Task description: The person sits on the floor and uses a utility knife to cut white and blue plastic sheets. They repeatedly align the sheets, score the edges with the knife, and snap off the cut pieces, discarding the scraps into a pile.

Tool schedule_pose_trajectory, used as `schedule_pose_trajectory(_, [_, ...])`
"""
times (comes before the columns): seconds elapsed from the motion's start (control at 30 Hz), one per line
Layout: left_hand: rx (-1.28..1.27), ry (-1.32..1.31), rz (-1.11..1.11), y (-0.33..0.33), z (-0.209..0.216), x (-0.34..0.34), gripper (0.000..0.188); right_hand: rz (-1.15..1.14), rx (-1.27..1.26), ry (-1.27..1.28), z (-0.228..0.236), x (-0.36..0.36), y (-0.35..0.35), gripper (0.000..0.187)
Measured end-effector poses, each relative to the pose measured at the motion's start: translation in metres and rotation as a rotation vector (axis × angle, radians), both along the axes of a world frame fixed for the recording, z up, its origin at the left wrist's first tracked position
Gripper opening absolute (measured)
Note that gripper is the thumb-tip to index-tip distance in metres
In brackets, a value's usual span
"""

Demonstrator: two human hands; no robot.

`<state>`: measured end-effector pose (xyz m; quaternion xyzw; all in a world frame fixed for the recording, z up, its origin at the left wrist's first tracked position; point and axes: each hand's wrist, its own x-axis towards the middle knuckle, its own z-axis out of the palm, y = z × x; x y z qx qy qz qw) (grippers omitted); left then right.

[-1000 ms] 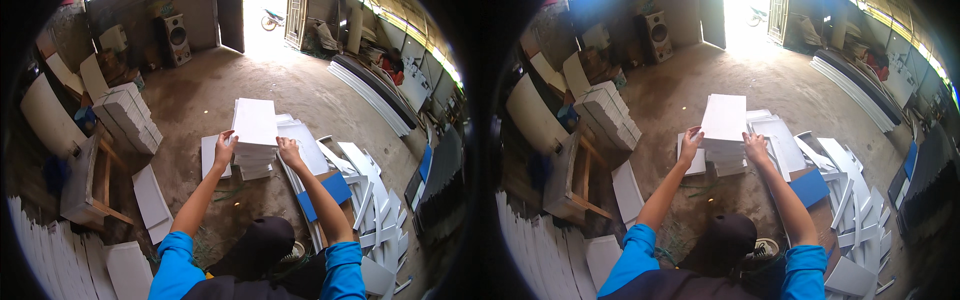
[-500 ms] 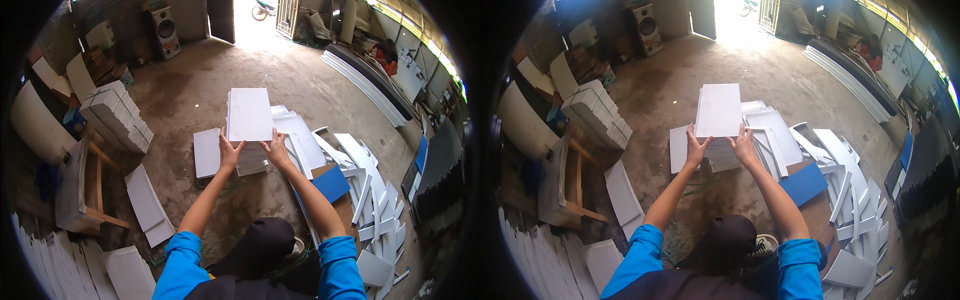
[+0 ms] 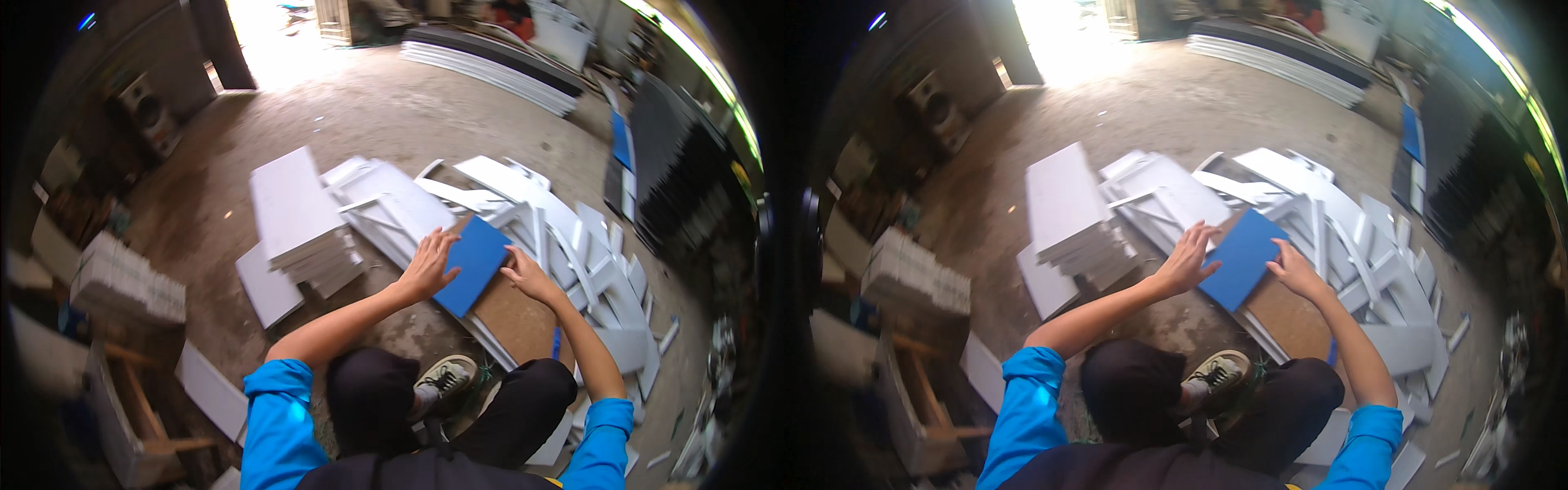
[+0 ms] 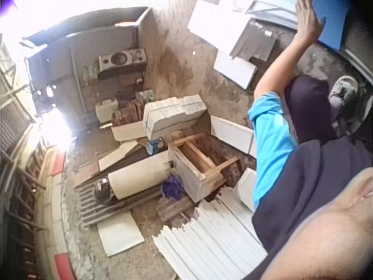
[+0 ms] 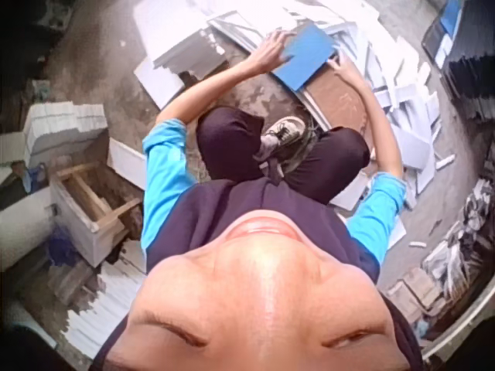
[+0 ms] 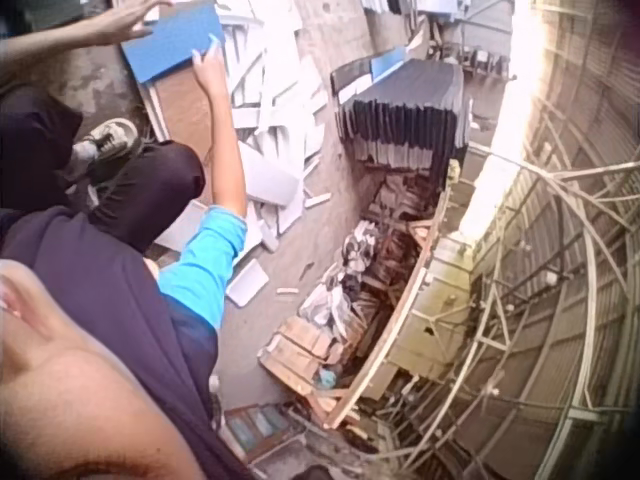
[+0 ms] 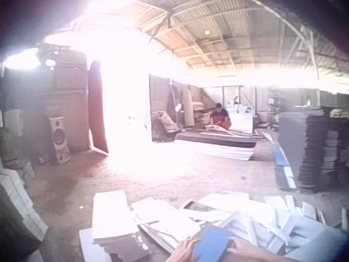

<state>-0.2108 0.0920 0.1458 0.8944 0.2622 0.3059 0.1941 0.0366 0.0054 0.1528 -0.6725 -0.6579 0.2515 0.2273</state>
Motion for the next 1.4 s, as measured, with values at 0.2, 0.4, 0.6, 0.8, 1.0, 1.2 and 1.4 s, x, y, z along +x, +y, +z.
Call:
schedule_pose_trajectory(0.2, [0.092,0.461,-0.411,-0.020,-0.068,0.122,0.060,-0.622,-0.231,0.050,-0.075,0.130,-0.162,0.048])
schedule_pose_trajectory(0.4, [-0.200,0.205,-0.297,-0.078,-0.130,0.211,0.040,-0.755,-0.091,-0.060,-0.155,0.126,-0.239,0.058])
schedule_pose_trajectory(0.6, [-0.551,-0.133,-0.027,-0.122,-0.187,0.246,0.026,-0.777,0.093,-0.087,-0.201,0.103,-0.220,0.065])
schedule_pose_trajectory(0.8, [-0.761,-0.175,0.139,-0.134,-0.199,0.278,0.021,-0.792,0.080,-0.123,-0.193,0.102,-0.245,0.068])
schedule_pose_trajectory(1.0, [-1.086,-0.055,-0.102,-0.160,-0.214,0.337,0.026,-0.918,-0.002,0.040,-0.164,0.091,-0.320,0.066])
schedule_pose_trajectory(1.2, [-1.294,-0.015,-0.070,-0.231,-0.190,0.383,0.049,-1.106,0.044,0.194,-0.138,0.069,-0.391,0.062])
schedule_pose_trajectory(1.4, [-1.128,0.005,-0.242,-0.218,-0.175,0.391,0.034,-1.282,0.191,0.369,-0.138,0.087,-0.409,0.057])
